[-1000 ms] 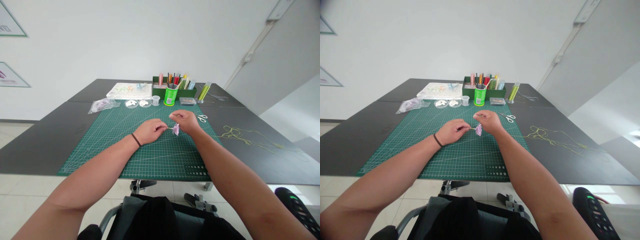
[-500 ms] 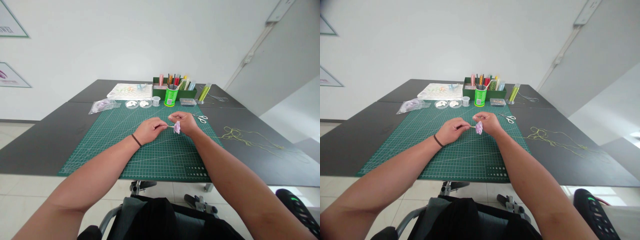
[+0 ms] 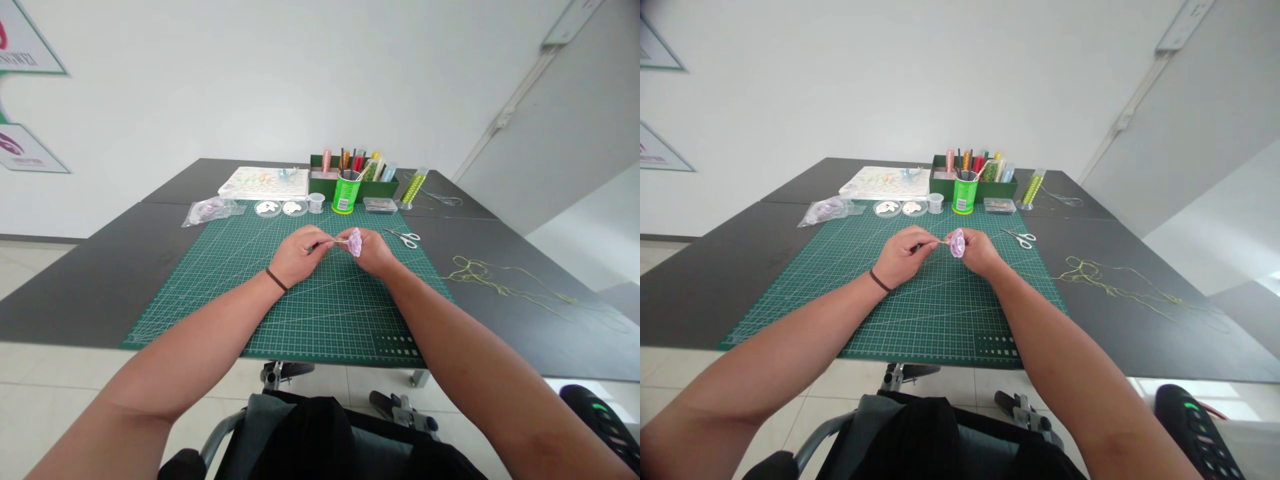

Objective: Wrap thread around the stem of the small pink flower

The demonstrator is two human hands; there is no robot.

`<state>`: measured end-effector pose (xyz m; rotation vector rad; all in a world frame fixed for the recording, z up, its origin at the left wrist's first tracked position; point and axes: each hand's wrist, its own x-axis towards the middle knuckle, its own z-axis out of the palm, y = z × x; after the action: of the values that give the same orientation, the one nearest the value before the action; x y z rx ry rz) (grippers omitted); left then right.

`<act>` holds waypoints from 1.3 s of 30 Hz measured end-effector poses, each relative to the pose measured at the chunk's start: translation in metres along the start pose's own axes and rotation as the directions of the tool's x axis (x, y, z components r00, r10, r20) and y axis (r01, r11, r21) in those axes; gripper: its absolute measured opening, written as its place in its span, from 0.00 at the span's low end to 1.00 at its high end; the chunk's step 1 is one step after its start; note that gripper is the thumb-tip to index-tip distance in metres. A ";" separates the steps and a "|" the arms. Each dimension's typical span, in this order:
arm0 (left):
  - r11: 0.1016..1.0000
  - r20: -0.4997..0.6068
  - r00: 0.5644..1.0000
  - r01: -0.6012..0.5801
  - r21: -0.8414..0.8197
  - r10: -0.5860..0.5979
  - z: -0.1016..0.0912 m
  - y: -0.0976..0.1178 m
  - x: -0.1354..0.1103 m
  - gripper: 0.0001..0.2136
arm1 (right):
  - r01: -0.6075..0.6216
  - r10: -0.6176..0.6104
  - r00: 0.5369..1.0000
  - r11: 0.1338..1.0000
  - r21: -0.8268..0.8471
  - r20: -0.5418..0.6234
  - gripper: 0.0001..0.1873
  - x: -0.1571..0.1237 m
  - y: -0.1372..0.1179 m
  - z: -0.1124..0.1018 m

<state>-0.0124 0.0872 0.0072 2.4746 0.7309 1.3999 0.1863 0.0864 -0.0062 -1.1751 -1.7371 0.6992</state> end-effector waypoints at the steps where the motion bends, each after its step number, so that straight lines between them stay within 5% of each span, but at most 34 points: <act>1: 1.000 -0.013 1.000 0.015 0.005 -0.015 0.000 0.001 0.000 0.06 | -0.006 0.006 1.000 1.000 -0.014 0.003 0.19 -0.001 -0.001 0.000; 9: 0.992 -0.135 0.985 0.119 0.043 -0.112 -0.002 0.002 0.002 0.05 | -0.075 0.080 0.996 0.992 -0.103 0.046 0.17 -0.005 -0.010 0.002; 16: 0.962 -0.216 0.939 0.274 0.000 -0.268 -0.002 -0.002 0.003 0.05 | 0.018 -0.008 0.998 0.987 -0.158 0.064 0.15 -0.011 -0.024 0.004; 39: 0.948 -0.082 0.957 0.288 0.140 -0.278 0.004 -0.008 0.003 0.07 | 0.270 -0.288 0.958 0.886 -0.377 0.011 0.10 -0.024 -0.038 0.003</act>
<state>-0.0100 0.0957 0.0035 2.3211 1.1933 1.3619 0.1713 0.0499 0.0154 -1.1433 -2.0062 0.1643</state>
